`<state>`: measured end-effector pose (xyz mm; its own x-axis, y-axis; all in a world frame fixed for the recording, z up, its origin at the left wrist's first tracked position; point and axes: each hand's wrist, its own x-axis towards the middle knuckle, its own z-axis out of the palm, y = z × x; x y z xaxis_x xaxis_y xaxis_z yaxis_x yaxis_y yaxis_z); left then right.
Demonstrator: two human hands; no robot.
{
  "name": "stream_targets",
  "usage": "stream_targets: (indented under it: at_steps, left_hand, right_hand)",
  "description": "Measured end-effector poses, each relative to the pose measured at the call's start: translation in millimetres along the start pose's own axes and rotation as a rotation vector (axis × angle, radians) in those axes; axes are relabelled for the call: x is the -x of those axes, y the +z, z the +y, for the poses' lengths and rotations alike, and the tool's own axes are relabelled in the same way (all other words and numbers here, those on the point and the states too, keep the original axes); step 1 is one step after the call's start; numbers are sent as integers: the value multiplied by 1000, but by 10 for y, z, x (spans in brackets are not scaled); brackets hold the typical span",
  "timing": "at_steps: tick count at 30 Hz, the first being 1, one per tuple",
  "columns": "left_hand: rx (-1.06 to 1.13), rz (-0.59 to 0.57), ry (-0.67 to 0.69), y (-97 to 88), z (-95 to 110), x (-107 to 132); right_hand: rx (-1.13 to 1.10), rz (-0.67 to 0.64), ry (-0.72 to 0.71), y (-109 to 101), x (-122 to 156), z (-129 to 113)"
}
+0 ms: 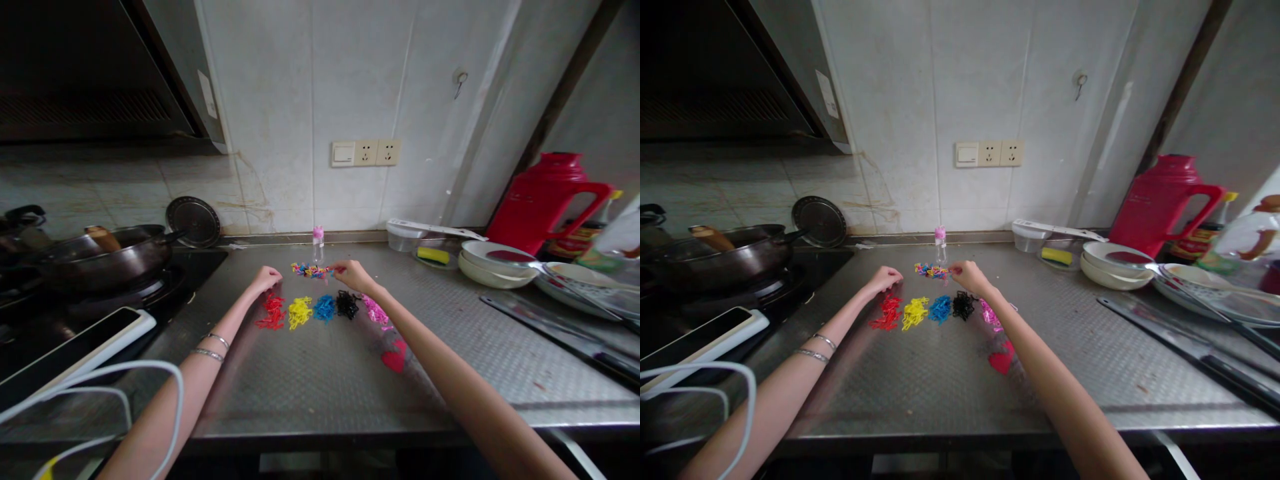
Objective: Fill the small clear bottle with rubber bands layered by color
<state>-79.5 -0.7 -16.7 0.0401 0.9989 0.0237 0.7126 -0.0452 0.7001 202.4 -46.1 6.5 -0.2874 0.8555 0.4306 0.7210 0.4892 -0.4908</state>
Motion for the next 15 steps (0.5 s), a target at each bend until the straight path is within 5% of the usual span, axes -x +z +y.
stream_targets:
  at_steps: [11,15]
  left_hand:
    - [-57,24,47,23,-41,-32]
    - [-46,95,147,46,17,-21]
  right_hand:
    - [-170,-214,-113,40,302,-165]
    - [-170,-147,-80,-66,332,-178]
